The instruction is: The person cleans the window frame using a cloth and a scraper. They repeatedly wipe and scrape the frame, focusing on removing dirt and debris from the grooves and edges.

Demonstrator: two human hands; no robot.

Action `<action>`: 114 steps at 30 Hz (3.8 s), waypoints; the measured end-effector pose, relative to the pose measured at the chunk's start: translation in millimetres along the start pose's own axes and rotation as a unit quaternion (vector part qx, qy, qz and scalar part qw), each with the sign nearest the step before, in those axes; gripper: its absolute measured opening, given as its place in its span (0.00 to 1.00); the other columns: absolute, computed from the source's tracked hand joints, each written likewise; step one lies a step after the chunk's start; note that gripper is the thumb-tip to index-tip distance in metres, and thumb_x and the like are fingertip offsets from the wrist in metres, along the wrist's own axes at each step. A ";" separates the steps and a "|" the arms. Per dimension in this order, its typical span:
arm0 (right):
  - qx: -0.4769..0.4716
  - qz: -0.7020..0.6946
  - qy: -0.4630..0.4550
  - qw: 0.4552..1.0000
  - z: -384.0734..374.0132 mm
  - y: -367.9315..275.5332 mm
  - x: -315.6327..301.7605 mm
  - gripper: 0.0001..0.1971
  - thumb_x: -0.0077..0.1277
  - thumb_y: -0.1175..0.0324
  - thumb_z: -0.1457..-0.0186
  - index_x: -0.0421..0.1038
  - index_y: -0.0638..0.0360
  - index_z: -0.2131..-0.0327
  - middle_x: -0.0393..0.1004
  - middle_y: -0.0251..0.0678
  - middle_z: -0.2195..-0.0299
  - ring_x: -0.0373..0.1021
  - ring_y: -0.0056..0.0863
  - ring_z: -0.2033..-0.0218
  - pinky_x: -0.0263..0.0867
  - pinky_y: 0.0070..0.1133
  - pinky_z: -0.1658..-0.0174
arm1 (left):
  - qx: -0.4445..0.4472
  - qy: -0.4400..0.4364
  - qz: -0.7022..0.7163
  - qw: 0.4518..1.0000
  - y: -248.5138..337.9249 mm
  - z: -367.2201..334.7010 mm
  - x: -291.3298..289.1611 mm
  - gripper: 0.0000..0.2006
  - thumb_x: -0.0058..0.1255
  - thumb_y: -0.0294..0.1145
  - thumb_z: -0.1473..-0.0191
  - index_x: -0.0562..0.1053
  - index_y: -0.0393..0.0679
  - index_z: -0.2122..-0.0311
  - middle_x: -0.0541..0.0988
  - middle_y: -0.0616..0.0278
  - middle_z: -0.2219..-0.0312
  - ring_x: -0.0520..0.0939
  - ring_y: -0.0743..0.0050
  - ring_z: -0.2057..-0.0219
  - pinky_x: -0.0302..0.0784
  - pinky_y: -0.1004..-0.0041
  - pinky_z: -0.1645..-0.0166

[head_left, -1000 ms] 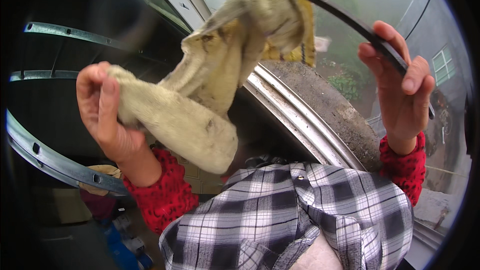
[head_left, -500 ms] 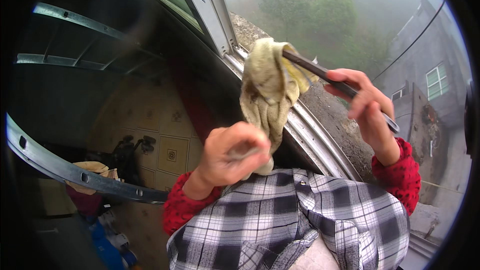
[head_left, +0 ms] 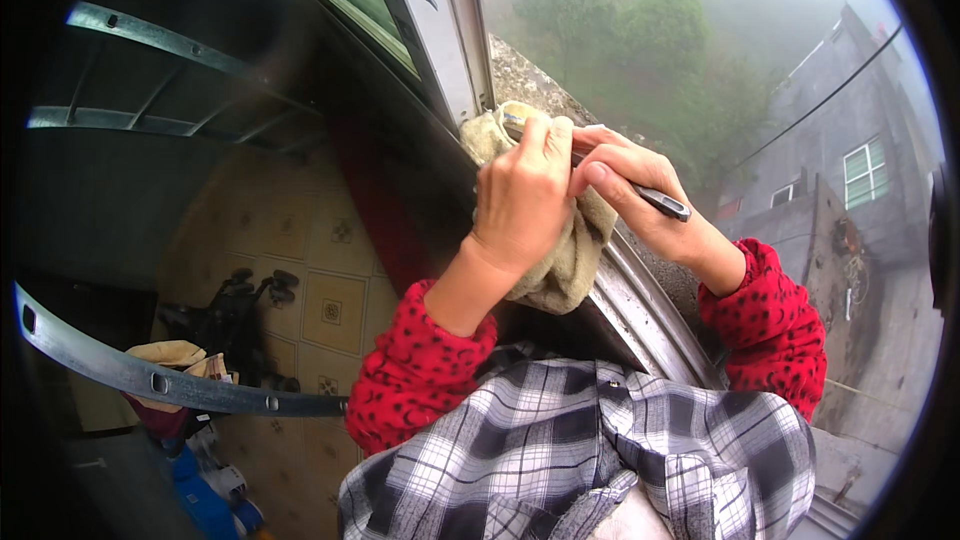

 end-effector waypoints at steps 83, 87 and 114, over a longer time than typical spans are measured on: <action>0.011 0.055 -0.141 0.988 -1.6 -54.6 -36.5 0.11 0.49 0.70 0.37 0.78 0.69 0.67 0.81 0.48 0.65 0.77 0.35 0.70 0.71 0.25 0.63 | -0.014 0.086 0.021 0.996 21.0 29.8 5.8 0.14 0.64 0.21 0.59 0.78 0.41 0.63 0.80 0.54 0.68 0.83 0.50 0.69 0.80 0.63 0.66; -0.045 0.064 -0.048 0.996 20.4 -53.4 -19.8 0.09 0.50 0.73 0.38 0.75 0.66 0.70 0.79 0.53 0.57 0.78 0.47 0.63 0.72 0.31 0.57 | 0.068 0.087 0.012 0.994 14.9 30.4 -0.4 0.12 0.65 0.26 0.56 0.77 0.40 0.63 0.79 0.56 0.68 0.83 0.56 0.71 0.80 0.64 0.68; -0.004 -0.081 -0.029 0.996 -16.3 9.1 -23.7 0.17 0.47 0.65 0.34 0.77 0.68 0.50 0.81 0.36 0.69 0.74 0.21 0.66 0.70 0.22 0.58 | 0.017 0.026 -0.019 0.999 -18.3 -0.7 3.4 0.07 0.62 0.27 0.54 0.75 0.40 0.70 0.77 0.55 0.71 0.81 0.51 0.72 0.77 0.59 0.70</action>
Point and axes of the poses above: each hand's wrist, its own z-axis away from the middle knuckle, its own x-axis out of the palm, y = z × x, the point moved 2 cm from there along -z, towards the middle knuckle
